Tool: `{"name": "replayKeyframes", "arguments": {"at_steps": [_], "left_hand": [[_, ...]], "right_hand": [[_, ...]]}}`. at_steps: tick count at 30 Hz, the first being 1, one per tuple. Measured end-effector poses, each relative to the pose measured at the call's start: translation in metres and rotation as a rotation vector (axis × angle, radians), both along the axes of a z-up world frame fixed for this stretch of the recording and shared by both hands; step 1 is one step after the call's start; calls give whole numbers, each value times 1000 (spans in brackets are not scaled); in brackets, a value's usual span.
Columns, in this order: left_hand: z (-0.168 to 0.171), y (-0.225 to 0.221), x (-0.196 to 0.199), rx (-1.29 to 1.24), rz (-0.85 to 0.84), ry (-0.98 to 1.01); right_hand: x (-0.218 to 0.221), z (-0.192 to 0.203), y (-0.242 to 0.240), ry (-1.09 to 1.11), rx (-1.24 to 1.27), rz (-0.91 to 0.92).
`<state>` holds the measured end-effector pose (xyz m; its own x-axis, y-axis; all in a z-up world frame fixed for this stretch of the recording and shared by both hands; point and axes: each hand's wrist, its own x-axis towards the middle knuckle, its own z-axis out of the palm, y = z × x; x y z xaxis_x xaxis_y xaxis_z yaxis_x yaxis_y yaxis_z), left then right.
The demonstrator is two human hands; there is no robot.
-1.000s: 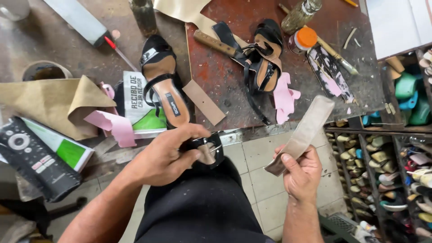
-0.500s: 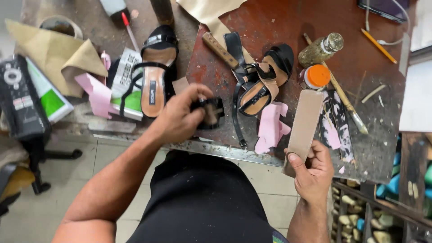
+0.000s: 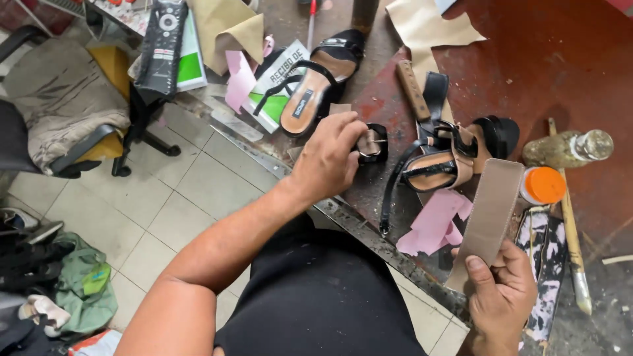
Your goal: Assembling leather sandals by threading straps through buckles and securing them at a repair bench
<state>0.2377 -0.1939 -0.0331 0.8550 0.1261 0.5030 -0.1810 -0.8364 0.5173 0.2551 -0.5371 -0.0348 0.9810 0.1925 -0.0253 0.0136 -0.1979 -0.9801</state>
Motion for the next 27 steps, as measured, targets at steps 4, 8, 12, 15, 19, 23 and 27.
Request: {"name": "replayKeyframes", "arguments": {"at_steps": [4, 8, 12, 15, 19, 23, 27], "left_hand": [[29, -13, -29, -16, -41, -171], [54, 5, -57, -237, -220, -32], [68, 35, -71, -519, -417, 466], [54, 44, -76, -739, -450, 527], [28, 56, -73, -1003, -237, 311], [12, 93, -74, -1039, -184, 337], [8, 120, -73, -1060, -228, 325]], "right_hand": [[3, -22, -1, 145, 348, 109], [8, 3, 45, -68, 158, 418], [1, 17, 118, 134, 331, 363], [-3, 33, 178, 311, 516, 262], [3, 44, 234, 413, 674, 220], [19, 5, 243, 432, 672, 173], [21, 24, 270, 405, 669, 120]]}}
